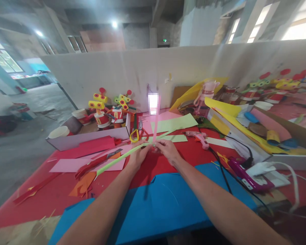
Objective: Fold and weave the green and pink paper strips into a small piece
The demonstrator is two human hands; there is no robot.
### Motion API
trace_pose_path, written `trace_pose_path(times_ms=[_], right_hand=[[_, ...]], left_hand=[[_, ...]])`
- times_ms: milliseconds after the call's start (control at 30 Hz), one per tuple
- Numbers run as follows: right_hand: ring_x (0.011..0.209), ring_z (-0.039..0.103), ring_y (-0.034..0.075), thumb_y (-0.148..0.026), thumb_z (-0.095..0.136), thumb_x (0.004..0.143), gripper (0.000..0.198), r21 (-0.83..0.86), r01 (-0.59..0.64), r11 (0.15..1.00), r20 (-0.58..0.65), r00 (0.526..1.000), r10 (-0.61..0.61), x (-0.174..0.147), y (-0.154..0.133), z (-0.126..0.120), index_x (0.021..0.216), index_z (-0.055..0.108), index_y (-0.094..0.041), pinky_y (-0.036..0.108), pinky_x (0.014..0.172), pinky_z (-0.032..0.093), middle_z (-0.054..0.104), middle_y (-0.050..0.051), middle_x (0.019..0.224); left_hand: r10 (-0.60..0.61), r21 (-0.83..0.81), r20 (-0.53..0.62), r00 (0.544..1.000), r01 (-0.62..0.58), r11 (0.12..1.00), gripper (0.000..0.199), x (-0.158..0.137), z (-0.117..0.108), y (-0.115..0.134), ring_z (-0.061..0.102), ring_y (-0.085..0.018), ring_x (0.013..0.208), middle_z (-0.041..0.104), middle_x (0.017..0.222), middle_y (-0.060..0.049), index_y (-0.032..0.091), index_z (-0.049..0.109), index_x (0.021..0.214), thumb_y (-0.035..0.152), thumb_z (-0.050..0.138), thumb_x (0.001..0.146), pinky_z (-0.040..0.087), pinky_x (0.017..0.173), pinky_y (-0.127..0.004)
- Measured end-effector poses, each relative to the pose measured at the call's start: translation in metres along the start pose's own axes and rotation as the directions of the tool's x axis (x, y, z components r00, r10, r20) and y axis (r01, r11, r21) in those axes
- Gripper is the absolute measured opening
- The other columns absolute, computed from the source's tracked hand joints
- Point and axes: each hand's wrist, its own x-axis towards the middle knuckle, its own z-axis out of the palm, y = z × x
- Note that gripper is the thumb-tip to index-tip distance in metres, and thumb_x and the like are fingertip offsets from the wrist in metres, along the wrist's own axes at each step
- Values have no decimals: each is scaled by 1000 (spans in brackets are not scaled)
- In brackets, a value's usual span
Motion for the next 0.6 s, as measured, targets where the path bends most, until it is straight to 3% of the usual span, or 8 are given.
trace_pose_path(times_ms=[267, 600], right_hand=[[60, 60, 14, -47, 77, 63, 32, 19, -17, 1000, 26, 1000, 16, -2, -2, 1, 76, 72, -18, 30, 69, 52, 62, -2, 60], [60, 60, 14, -50, 78, 58, 36, 42, -32, 999, 44, 999, 30, 0, -1, 3, 70, 70, -17, 30, 69, 51, 65, -1, 61]], left_hand=[[-156, -147, 19, 988, 157, 977, 26, -2, 1, 0, 44, -10, 48, 55, 51, 2, 17, 60, 63, 39, 73, 67, 30, 48, -24], [-132, -196, 40, 990, 137, 971, 30, 2, -1, -3, 52, -13, 54, 59, 54, -2, 16, 60, 55, 40, 73, 67, 41, 57, -25]])
